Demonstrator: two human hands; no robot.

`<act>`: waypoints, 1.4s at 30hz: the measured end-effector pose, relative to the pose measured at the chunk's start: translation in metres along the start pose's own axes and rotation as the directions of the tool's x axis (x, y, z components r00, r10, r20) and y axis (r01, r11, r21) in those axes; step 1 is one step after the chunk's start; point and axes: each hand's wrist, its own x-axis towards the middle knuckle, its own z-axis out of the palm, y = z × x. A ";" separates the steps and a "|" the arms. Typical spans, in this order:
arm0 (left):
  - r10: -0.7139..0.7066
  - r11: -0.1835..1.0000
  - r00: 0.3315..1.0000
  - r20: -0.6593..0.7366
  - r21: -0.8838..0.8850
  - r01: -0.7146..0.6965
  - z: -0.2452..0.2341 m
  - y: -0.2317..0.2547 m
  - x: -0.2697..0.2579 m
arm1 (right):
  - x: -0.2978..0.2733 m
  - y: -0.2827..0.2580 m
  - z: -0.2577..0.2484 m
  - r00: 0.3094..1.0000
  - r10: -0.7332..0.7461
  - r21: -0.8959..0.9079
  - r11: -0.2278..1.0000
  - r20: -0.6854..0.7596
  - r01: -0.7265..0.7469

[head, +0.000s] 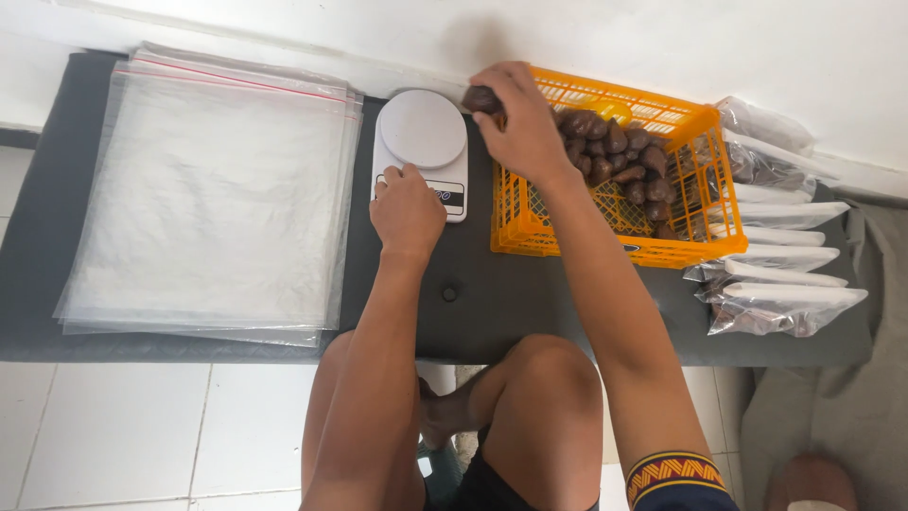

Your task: Weighing snake fruits on a digital scale and then placing them into plastic zip-lock bags for packaging.

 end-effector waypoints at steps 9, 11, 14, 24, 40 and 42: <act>-0.032 0.999 0.999 0.002 -0.008 0.032 -0.001 -0.003 0.001 | 0.057 0.084 0.112 0.869 0.381 -0.063 0.922 0.317 -0.381; -0.037 0.999 0.999 0.013 -0.019 0.037 -0.002 -0.002 0.003 | 0.055 0.109 0.134 0.894 0.358 -0.044 0.932 0.270 -0.360; -0.039 0.999 0.999 0.030 -0.037 0.040 -0.005 0.000 0.006 | 0.054 0.116 0.142 0.907 0.359 -0.025 0.932 0.219 -0.362; -0.044 0.997 0.996 0.075 -0.060 0.049 -0.012 0.001 0.004 | 0.049 0.116 0.147 0.924 0.354 0.012 0.933 0.147 -0.360; 0.107 0.994 0.992 0.067 -0.017 -0.106 -0.014 0.018 -0.005 | -0.056 0.147 -0.015 0.847 0.509 -0.096 0.845 -0.152 -0.525; 0.087 0.996 0.984 0.154 -0.044 -0.081 -0.035 0.028 -0.012 | -0.070 0.154 -0.005 0.830 0.555 -0.149 0.817 -0.057 -0.557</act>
